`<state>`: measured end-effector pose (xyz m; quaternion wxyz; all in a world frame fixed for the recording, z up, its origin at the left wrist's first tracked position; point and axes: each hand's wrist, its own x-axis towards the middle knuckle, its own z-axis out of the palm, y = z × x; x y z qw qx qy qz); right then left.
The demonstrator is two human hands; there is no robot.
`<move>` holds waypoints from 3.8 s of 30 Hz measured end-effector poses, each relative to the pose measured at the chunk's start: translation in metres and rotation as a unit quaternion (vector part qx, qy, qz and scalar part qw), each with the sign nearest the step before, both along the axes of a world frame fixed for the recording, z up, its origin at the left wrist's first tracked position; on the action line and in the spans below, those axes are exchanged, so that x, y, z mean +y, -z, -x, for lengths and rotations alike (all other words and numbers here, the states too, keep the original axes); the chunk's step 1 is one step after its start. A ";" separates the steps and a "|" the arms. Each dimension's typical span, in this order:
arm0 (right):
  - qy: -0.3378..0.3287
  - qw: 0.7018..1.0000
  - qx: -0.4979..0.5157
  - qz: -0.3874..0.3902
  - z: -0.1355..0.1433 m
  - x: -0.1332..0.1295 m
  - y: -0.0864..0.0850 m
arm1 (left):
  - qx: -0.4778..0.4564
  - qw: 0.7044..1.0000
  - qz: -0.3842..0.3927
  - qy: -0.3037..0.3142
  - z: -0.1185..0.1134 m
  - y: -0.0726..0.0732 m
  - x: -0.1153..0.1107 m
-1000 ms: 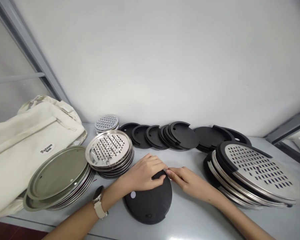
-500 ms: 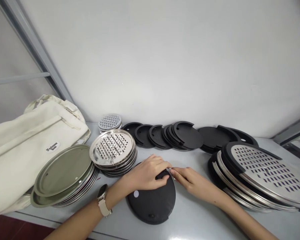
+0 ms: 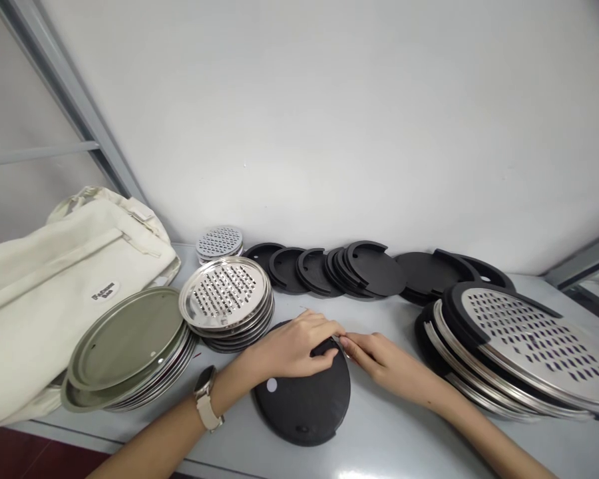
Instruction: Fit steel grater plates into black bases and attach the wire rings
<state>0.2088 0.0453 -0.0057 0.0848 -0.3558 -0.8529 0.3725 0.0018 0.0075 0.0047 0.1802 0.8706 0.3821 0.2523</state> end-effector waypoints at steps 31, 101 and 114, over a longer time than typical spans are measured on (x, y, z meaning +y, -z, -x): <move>-0.009 1.000 -0.001 0.002 0.000 -0.001 -0.003 | -0.019 1.000 0.016 -0.006 0.001 0.001 -0.002; 0.122 0.977 0.054 -0.166 0.004 -0.066 0.027 | -0.105 0.984 0.040 0.139 -0.008 0.004 -0.014; 0.129 0.971 0.046 -0.194 0.001 -0.072 0.029 | -0.040 0.996 0.004 0.086 -0.007 -0.001 -0.016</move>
